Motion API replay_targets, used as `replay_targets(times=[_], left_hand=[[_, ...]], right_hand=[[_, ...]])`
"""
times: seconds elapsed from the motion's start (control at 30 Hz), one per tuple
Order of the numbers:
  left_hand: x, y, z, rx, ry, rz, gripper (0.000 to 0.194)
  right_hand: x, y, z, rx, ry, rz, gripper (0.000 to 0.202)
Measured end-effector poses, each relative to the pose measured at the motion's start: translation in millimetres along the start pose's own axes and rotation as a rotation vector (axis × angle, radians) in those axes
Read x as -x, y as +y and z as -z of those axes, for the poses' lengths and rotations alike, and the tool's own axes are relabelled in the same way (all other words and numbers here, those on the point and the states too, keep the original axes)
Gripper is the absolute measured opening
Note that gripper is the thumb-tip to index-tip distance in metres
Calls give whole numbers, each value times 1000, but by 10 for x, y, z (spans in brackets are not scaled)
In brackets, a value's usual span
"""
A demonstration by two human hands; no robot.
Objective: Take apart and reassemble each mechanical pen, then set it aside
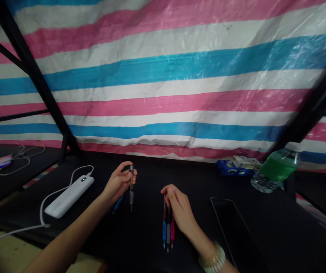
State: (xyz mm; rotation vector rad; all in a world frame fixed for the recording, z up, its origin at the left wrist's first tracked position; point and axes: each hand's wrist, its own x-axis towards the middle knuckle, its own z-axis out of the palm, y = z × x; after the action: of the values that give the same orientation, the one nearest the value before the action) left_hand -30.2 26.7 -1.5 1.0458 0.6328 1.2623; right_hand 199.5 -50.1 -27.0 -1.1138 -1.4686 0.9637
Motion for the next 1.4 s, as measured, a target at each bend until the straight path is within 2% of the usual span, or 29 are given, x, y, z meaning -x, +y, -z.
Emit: replay_targets(times=[0.13,0.33,0.57,0.73,0.97,1.4], left_hand=[[-16,43,24,-54,6,29,37],[-42,101,73,-121,-19,45,45],[-71,127,122,-190,59,49,42],[-85,102,146,-217,40,81,44],[-133,14,192,-369,60,92,35],[-229,-108,363,-991,-12,-73,33]], right_hand=[[9,-13,-1,4,2,-5,43],[2,-30,3,5,-8,-19,42],[1,-45,15,28,-4,-22,43],[-7,-49,18,41,4,-30,42],[-20,-20,21,23,-4,-38,43],[-78,42,90,41,49,-19,46]])
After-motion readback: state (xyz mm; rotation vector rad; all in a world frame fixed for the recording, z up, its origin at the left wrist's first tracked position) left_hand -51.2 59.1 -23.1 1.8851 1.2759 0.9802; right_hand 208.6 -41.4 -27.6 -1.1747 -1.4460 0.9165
